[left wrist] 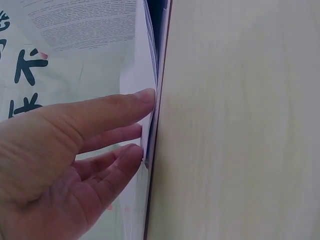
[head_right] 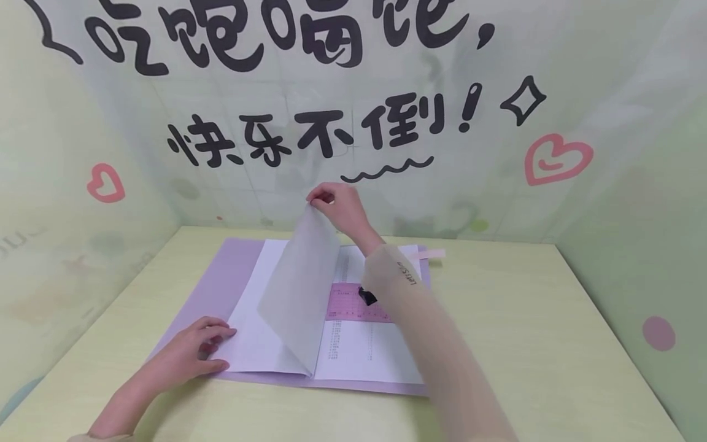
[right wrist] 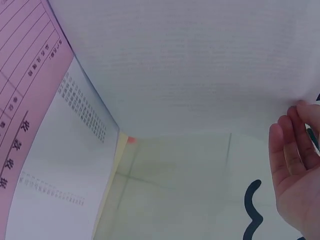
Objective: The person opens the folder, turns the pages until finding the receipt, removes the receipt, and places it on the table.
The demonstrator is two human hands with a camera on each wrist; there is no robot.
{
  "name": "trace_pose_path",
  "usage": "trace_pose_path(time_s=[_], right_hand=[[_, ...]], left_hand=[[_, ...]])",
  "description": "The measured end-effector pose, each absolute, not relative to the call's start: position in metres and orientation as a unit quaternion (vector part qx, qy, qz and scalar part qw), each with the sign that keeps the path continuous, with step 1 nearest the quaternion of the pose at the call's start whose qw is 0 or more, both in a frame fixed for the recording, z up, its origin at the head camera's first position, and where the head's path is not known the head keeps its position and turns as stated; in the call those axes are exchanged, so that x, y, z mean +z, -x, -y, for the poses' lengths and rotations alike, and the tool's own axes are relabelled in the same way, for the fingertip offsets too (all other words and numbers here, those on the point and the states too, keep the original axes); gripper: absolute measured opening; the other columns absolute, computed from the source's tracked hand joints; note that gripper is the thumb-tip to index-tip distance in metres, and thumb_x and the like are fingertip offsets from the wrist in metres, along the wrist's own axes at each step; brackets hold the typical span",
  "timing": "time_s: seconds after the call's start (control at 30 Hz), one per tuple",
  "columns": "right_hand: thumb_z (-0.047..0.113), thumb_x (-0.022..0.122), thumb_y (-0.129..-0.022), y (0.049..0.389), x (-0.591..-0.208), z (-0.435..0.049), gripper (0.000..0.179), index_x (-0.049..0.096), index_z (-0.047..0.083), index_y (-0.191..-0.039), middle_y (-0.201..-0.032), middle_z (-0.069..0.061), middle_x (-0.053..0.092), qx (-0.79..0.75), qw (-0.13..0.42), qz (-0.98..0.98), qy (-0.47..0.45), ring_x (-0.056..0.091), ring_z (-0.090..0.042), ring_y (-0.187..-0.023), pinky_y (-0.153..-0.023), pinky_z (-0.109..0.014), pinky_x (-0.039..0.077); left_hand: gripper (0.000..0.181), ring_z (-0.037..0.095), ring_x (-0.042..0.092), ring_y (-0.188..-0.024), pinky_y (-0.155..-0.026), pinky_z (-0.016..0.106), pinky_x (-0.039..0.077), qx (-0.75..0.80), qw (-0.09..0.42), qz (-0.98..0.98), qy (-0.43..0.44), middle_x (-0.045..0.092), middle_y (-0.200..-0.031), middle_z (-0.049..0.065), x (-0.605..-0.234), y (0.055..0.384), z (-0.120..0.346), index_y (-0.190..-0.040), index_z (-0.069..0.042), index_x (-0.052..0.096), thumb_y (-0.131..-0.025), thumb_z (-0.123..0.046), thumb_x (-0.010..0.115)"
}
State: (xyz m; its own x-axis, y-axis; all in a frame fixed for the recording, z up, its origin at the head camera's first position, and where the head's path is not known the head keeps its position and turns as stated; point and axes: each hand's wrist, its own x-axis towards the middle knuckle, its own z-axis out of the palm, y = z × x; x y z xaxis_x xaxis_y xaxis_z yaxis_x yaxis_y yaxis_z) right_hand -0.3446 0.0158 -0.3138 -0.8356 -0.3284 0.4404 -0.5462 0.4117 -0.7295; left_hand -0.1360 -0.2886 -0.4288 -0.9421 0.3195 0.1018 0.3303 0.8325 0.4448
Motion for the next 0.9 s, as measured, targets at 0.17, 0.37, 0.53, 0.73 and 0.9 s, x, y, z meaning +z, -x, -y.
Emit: trace_pose_path(time_s=[0.17, 0.37, 0.53, 0.73, 0.9], right_hand=[[0.011, 0.066, -0.094, 0.343, -0.323, 0.002, 0.013, 0.074, 0.010, -0.105, -0.106, -0.006, 0.074, 0.480, 0.106, 0.825, -0.280, 0.067, -0.019, -0.096, -0.089, -0.030, 0.054], [0.012, 0.070, -0.091, 0.341, -0.333, 0.015, 0.031, 0.065, 0.011, -0.122, -0.122, -0.006, 0.067, 0.493, 0.040, 0.815, -0.302, 0.063, -0.018, -0.113, -0.100, -0.033, 0.053], [0.013, 0.075, -0.088, 0.340, -0.344, 0.024, 0.051, 0.057, 0.014, -0.135, -0.134, -0.003, 0.058, 0.466, 0.008, 0.821, -0.329, 0.056, -0.019, -0.124, -0.108, -0.036, 0.047], [0.015, 0.079, -0.084, 0.337, -0.361, 0.042, 0.070, 0.047, 0.017, -0.145, -0.145, -0.001, 0.049, 0.418, -0.022, 0.841, -0.343, 0.050, -0.020, -0.130, -0.114, -0.035, 0.040], [0.015, 0.080, -0.083, 0.338, -0.375, 0.055, 0.075, 0.043, 0.016, -0.148, -0.150, -0.002, 0.046, 0.391, -0.035, 0.847, -0.358, 0.048, -0.022, -0.131, -0.116, -0.038, 0.037]], left_hand=[[0.055, 0.009, 0.057, -0.089, -0.078, 0.023, 0.054, -0.240, 0.015, 0.955, 0.176, 0.060, -0.120, 0.012, -0.430, 0.134, 0.290, -0.118, -0.001, 0.068, -0.070, -0.018, 0.087], [0.055, 0.005, 0.054, -0.089, -0.076, 0.021, 0.053, -0.259, 0.017, 0.951, 0.171, 0.060, -0.117, 0.009, -0.429, 0.134, 0.292, -0.120, -0.002, 0.066, -0.071, -0.016, 0.087], [0.055, 0.003, 0.052, -0.085, -0.073, 0.021, 0.052, -0.266, 0.012, 0.951, 0.159, 0.058, -0.103, 0.002, -0.427, 0.135, 0.291, -0.116, 0.001, 0.063, -0.070, -0.018, 0.087], [0.057, 0.002, 0.049, -0.076, -0.067, 0.021, 0.048, -0.293, 0.001, 0.947, 0.133, 0.057, -0.089, 0.000, -0.428, 0.135, 0.292, -0.113, -0.002, 0.057, -0.068, -0.019, 0.089], [0.074, 0.008, 0.058, -0.086, -0.074, 0.025, 0.053, -0.297, 0.020, 0.944, 0.143, 0.065, -0.107, 0.003, -0.427, 0.134, 0.292, -0.130, -0.005, 0.053, -0.067, -0.017, 0.089]])
